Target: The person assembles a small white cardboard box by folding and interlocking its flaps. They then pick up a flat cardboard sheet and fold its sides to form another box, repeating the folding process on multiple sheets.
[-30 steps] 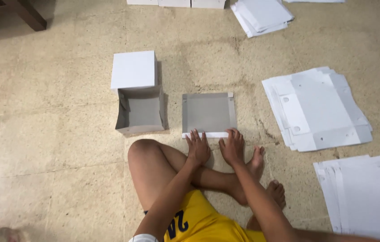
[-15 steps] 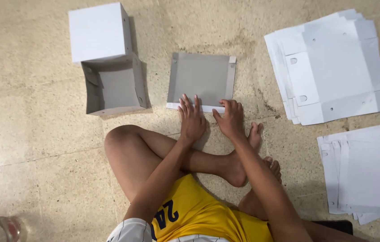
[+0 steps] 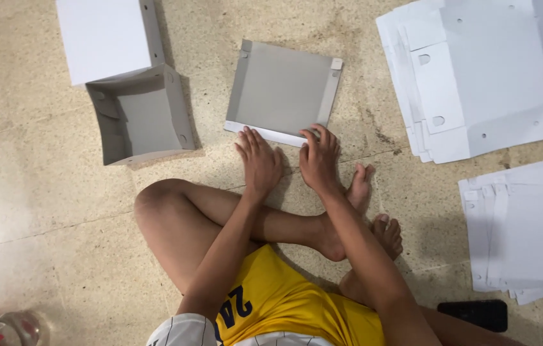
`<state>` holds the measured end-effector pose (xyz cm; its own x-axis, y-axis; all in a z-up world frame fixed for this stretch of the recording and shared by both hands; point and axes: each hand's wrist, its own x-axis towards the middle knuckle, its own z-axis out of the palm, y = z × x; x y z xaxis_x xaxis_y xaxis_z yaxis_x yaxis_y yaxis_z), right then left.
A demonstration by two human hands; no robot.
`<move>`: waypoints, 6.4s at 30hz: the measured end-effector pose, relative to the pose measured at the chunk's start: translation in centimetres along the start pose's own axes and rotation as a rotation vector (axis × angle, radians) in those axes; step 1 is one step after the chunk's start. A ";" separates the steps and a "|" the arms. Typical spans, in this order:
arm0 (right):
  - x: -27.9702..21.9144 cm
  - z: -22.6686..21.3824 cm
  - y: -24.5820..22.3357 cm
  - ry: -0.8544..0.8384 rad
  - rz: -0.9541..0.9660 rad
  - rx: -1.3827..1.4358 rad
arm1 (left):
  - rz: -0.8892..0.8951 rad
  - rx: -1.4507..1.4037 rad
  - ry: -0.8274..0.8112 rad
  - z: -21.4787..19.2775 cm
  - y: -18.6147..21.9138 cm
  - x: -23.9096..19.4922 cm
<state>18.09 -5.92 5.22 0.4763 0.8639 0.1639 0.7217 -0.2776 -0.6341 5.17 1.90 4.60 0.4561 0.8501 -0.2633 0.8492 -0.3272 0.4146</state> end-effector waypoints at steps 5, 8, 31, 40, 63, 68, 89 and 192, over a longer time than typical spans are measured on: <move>0.2 0.2 0.5 0.044 0.030 -0.066 | 0.007 0.013 0.017 0.6 0.1 -0.3; 0.4 0.1 0.1 0.002 0.083 -0.153 | 0.049 0.015 -0.018 0.3 0.8 -1.1; -0.4 -0.2 0.5 0.184 -0.055 -0.051 | -0.033 0.191 0.042 3.3 -1.8 0.6; 0.3 1.5 3.0 0.369 0.242 0.127 | 0.025 0.194 -0.053 1.6 -0.7 -0.3; -1.0 0.8 3.5 0.256 0.146 0.233 | -0.060 0.212 0.066 1.8 -1.1 -0.8; -1.1 0.5 2.8 0.178 0.167 0.148 | -0.045 0.146 0.043 1.8 -1.0 -0.9; -1.9 -3.0 -0.1 -0.162 0.088 -0.025 | -0.018 0.033 0.002 -1.3 0.8 -1.4; 12.0 0.1 3.2 -0.136 0.431 -0.163 | 0.188 0.097 -0.180 -2.6 1.4 -0.8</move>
<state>26.01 3.58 5.09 0.6871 0.6999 -0.1950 0.5475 -0.6752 -0.4942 5.29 1.84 7.65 0.6408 0.6865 -0.3438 0.7627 -0.5179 0.3875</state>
